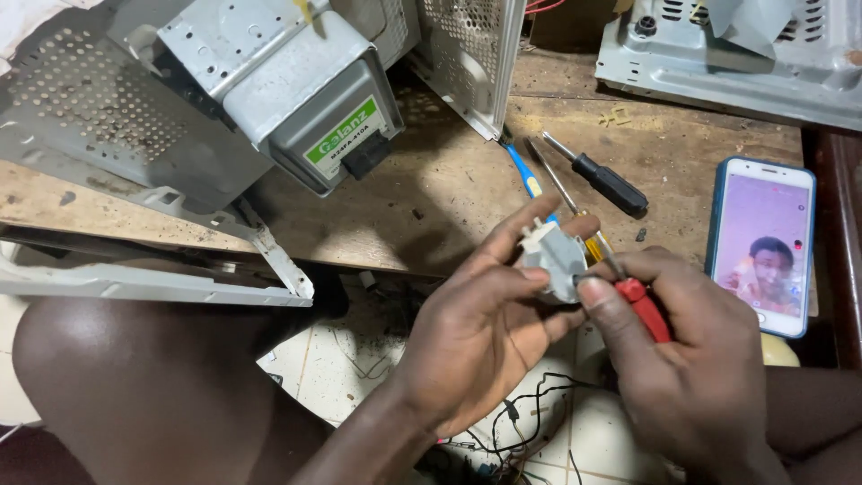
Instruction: Dismantling and inspecting a microwave turntable motor using a screwdriver for prying and manipulation.
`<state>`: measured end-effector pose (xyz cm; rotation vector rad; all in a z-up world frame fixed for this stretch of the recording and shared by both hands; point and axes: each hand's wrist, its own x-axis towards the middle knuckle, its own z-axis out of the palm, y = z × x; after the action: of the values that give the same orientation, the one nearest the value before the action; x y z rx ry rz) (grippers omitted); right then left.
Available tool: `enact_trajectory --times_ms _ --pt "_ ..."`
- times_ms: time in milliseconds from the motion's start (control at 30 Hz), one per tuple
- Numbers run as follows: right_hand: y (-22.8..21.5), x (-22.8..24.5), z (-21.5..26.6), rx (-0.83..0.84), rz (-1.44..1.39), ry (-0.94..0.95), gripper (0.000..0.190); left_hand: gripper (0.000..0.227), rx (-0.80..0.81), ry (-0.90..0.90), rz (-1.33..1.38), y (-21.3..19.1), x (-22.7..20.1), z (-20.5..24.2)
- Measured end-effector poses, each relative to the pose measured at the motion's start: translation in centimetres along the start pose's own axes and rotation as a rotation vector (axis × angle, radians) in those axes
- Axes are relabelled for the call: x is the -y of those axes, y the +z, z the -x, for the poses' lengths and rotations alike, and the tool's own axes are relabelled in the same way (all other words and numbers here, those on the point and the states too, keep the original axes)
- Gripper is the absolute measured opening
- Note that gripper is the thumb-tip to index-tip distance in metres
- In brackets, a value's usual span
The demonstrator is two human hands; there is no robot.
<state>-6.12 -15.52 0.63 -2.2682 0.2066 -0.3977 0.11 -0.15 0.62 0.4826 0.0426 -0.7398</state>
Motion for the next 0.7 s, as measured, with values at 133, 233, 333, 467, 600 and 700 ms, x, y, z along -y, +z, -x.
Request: enact_trajectory --times_ms 133,233,333,467,600,700 --pt "-0.3 0.5 -0.1 0.006 -0.223 0.277 0.012 0.071 0.028 -0.023 -0.116 0.1 0.1 -0.2" --pt "-0.7 -0.1 -0.2 0.021 -0.264 0.219 0.017 0.067 0.058 -0.006 -0.172 -0.5 0.3 -0.2" --pt "-0.8 -0.5 -0.3 0.034 -0.066 0.007 0.025 0.067 0.086 -0.020 -0.186 -1.0 0.7 -0.1" --pt "-0.8 0.0 -0.1 0.013 -0.019 0.037 0.020 0.053 0.109 0.041 -0.299 0.3 0.0 0.5" --pt "-0.3 0.8 0.2 -0.007 -0.258 0.233 0.010 0.049 0.161 0.202 -0.674 1.1 -0.7 1.1" --pt "0.0 0.6 0.4 -0.023 -0.387 0.265 0.012 0.057 0.131 0.162 -0.622 1.8 -0.6 1.4"
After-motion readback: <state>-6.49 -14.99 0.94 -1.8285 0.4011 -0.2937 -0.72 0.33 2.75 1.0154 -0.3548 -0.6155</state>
